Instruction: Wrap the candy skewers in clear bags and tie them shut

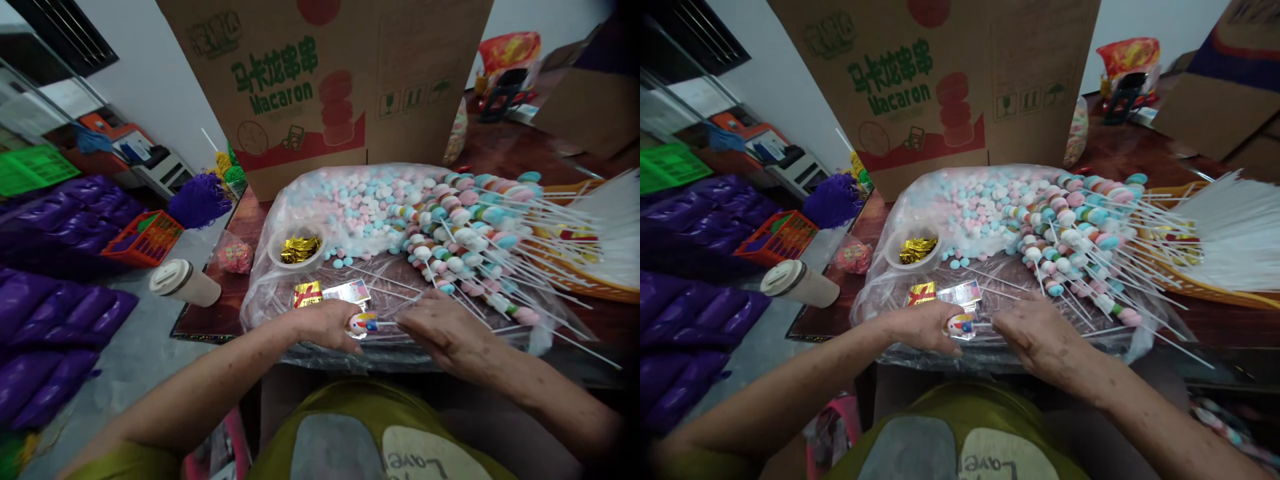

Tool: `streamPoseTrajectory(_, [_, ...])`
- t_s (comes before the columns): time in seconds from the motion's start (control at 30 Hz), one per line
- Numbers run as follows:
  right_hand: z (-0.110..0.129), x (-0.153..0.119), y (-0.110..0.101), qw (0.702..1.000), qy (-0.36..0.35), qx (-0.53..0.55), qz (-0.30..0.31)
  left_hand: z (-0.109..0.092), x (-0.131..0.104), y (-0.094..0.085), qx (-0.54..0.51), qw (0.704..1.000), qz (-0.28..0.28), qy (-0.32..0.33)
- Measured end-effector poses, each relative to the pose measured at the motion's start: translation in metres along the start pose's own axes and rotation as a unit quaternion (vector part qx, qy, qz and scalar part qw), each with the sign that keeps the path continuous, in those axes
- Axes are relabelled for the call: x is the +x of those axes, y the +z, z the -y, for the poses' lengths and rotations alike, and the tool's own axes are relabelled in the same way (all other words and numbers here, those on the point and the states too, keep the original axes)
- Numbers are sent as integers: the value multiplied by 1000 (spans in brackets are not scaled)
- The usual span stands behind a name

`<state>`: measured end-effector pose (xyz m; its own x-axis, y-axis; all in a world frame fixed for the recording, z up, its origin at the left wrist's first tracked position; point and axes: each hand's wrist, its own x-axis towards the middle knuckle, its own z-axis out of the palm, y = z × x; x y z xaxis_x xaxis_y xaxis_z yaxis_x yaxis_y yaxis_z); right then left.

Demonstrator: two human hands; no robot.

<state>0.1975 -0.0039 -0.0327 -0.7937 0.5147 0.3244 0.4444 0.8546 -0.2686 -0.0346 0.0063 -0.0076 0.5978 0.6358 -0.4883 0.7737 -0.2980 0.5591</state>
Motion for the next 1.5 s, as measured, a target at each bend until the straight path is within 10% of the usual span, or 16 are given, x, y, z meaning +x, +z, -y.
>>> streamPoseTrajectory(0.4, [9,24,0,995,16,-12,100,-19,12,27,2,999,-54,4])
streamPoseTrajectory(0.6, [-10,21,-2,995,8,-5,95,1,-1,9,-245,966,-28,80])
streamPoseTrajectory(0.73, [-19,24,-17,998,-12,-23,64,9,-13,4,-355,934,21,14])
streamPoseTrajectory(0.87, [-20,33,-22,996,-11,-44,82,3,-8,30,-461,883,-74,-50])
streamPoseTrajectory(1.13, [-6,58,-2,989,-21,-59,134,9,10,56,-385,871,-302,-33])
streamPoseTrajectory(1.27, [-12,54,0,999,35,5,2,16,12,56,-483,812,-325,-30])
streamPoseTrajectory(1.37, [-8,48,10,955,205,184,-113,16,12,54,-551,763,-336,-41])
streamPoseTrajectory(1.5, [20,54,43,780,338,522,-64,10,9,53,-422,812,-402,-36])
